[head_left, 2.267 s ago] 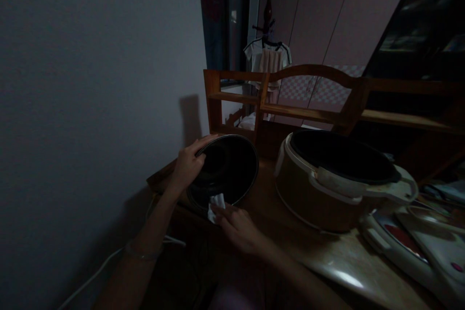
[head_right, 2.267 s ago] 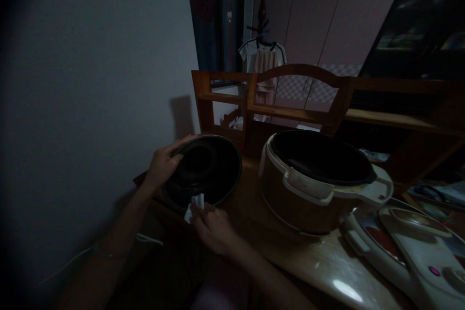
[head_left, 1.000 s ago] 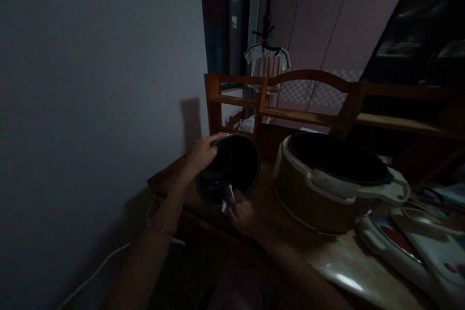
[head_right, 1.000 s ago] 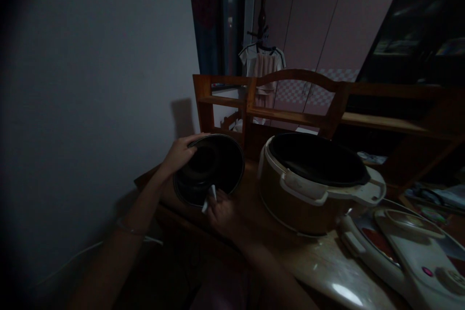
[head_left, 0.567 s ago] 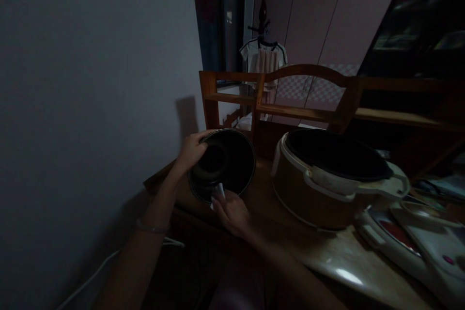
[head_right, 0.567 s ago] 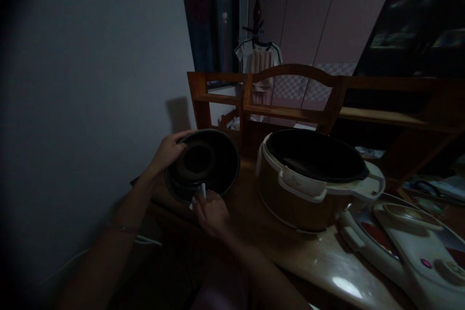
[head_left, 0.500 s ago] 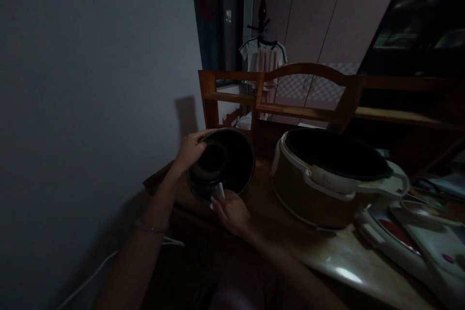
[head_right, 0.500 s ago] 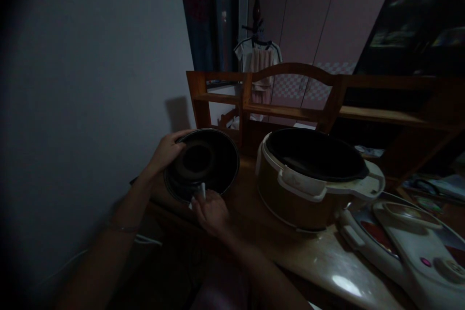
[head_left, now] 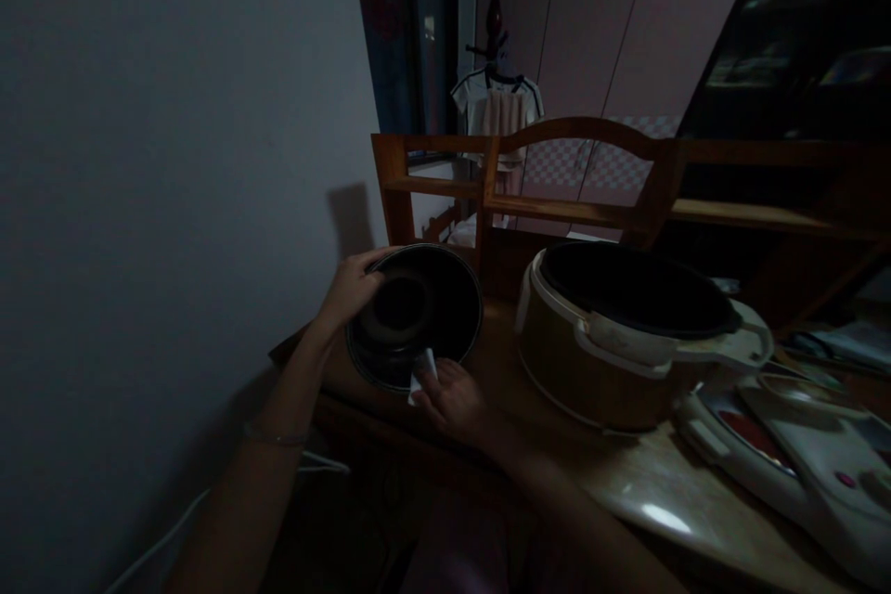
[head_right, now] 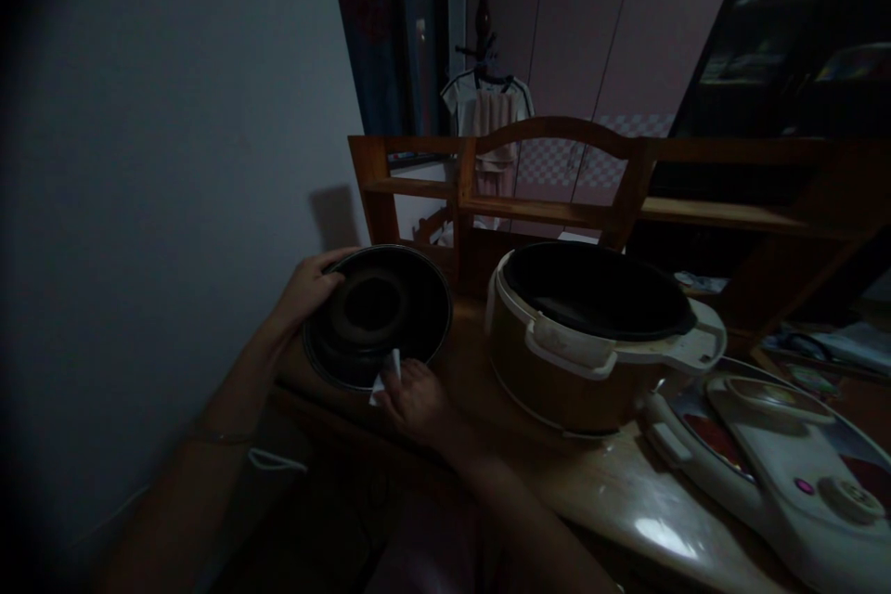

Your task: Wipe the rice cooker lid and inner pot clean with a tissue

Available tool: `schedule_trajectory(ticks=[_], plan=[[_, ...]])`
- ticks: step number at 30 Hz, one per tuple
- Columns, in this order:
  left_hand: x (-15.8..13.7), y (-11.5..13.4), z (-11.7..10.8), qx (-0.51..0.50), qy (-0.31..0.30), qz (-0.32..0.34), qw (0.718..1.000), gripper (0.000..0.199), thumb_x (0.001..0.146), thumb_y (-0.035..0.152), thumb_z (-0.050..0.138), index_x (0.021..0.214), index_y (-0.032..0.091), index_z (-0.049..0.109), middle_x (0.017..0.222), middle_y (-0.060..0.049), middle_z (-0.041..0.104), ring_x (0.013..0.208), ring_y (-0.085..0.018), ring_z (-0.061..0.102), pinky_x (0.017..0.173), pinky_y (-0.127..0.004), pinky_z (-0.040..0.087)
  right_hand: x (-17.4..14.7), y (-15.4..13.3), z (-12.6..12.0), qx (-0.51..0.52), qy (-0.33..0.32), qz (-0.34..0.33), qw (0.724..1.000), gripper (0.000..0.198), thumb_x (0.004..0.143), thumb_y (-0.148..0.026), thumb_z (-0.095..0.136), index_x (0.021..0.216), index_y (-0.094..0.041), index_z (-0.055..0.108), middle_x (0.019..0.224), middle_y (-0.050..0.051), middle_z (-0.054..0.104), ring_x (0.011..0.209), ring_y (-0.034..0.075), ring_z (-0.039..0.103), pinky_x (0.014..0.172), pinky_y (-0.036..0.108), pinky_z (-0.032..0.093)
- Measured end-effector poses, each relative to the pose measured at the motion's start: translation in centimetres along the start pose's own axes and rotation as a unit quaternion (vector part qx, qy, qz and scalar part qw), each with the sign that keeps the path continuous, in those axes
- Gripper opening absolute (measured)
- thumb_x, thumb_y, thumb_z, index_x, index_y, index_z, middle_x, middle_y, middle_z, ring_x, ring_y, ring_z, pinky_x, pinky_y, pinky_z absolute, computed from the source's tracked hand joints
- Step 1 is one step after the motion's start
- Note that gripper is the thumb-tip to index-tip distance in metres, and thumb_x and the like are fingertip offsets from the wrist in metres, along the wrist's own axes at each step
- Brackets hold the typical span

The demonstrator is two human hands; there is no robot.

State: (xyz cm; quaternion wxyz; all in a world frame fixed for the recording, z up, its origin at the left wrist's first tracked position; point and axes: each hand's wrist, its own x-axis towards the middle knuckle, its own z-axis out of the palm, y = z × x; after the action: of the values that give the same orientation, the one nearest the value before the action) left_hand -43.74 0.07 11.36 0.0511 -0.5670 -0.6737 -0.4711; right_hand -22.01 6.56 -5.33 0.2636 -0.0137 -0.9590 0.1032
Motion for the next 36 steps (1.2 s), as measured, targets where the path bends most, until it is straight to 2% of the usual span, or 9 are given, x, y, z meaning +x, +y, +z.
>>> schedule_trajectory(ticks=[5,10,14,18,20,23,28,33,36], plan=[[0.1,0.2,0.5,0.032,0.006,0.006,0.999,0.064,0.068,0.009,0.045,0.125,0.023,0.068,0.122,0.001,0.071,0.116,-0.021,0.063,0.106,-0.032,0.045,0.1,1.0,0.9,-0.022,-0.021,-0.004,1.000,0.044,0.096,-0.024,0.050,0.139,-0.012,0.046,0.124,0.019,0.064,0.120,0.027,0.056,0.105,0.046,0.042],[0.2,1.0,1.1,0.109,0.009,0.026,0.994,0.056,0.079,0.012,0.048,0.131,0.024,0.064,0.126,-0.001,0.069,0.116,-0.021,0.064,0.106,-0.034,0.045,0.6,1.6,1.3,-0.048,-0.043,0.007,0.998,0.036,0.094,-0.010,0.047,0.129,-0.012,0.055,0.115,0.018,0.067,0.110,0.025,0.061,0.098,0.042,0.047],[-0.9,1.8,0.4,0.207,0.041,0.006,0.978,0.057,0.084,0.025,0.059,0.140,0.023,0.054,0.144,-0.008,0.055,0.133,-0.029,0.050,0.114,-0.046,0.036,0.7,1.2,1.1,-0.064,-0.046,0.020,0.997,0.034,0.094,-0.010,0.047,0.127,-0.012,0.057,0.121,0.018,0.065,0.115,0.025,0.058,0.103,0.041,0.044],[-5.0,1.9,0.5,0.187,0.122,-0.036,0.974,0.073,0.083,0.036,0.066,0.150,0.023,0.039,0.156,-0.012,0.038,0.143,-0.031,0.037,0.116,-0.048,0.033,1.0,0.7,0.5,-0.066,-0.053,0.040,0.996,0.037,0.091,-0.007,0.048,0.125,-0.015,0.058,0.115,0.015,0.068,0.108,0.024,0.061,0.096,0.037,0.047],[-7.5,1.7,1.9,0.156,0.190,-0.057,0.968,0.075,0.085,0.037,0.065,0.152,0.022,0.034,0.157,-0.013,0.035,0.146,-0.030,0.032,0.119,-0.046,0.029,1.3,0.6,0.2,-0.064,-0.055,0.061,0.994,0.041,0.088,-0.006,0.048,0.128,-0.015,0.056,0.109,0.014,0.069,0.100,0.024,0.064,0.089,0.035,0.049],[-10.3,1.6,5.2,0.085,0.232,-0.089,0.965,0.078,0.087,0.038,0.062,0.154,0.025,0.025,0.161,-0.012,0.029,0.149,-0.027,0.025,0.121,-0.045,0.027,1.8,0.6,-0.4,-0.058,-0.056,0.096,0.992,0.052,0.086,-0.005,0.047,0.137,-0.015,0.048,0.107,0.014,0.070,0.095,0.023,0.066,0.083,0.034,0.049],[-10.0,2.1,9.6,0.034,0.271,-0.083,0.959,0.072,0.093,0.033,0.052,0.156,0.025,0.019,0.165,-0.009,0.017,0.152,-0.023,0.012,0.123,-0.046,0.018,1.9,0.2,-0.5,-0.036,-0.071,0.128,0.988,0.053,0.084,-0.008,0.049,0.137,-0.016,0.049,0.107,0.013,0.071,0.096,0.021,0.067,0.082,0.030,0.048],[-8.8,1.6,9.8,-0.021,0.305,-0.091,0.948,0.051,0.100,0.034,0.032,0.149,0.023,0.038,0.157,-0.010,0.039,0.148,-0.020,0.028,0.121,-0.044,0.025,1.7,-1.0,0.3,0.005,-0.050,0.175,0.983,0.057,0.079,-0.005,0.051,0.135,-0.019,0.054,0.117,0.014,0.069,0.107,0.023,0.065,0.088,0.031,0.047],[-8.8,1.0,8.7,-0.036,0.294,-0.084,0.951,0.049,0.100,0.036,0.033,0.146,0.025,0.045,0.151,-0.009,0.048,0.144,-0.020,0.037,0.120,-0.044,0.029,1.8,-2.6,0.1,0.044,-0.025,0.183,0.982,0.055,0.081,-0.009,0.053,0.136,-0.020,0.055,0.120,0.013,0.069,0.110,0.024,0.065,0.088,0.030,0.048]])
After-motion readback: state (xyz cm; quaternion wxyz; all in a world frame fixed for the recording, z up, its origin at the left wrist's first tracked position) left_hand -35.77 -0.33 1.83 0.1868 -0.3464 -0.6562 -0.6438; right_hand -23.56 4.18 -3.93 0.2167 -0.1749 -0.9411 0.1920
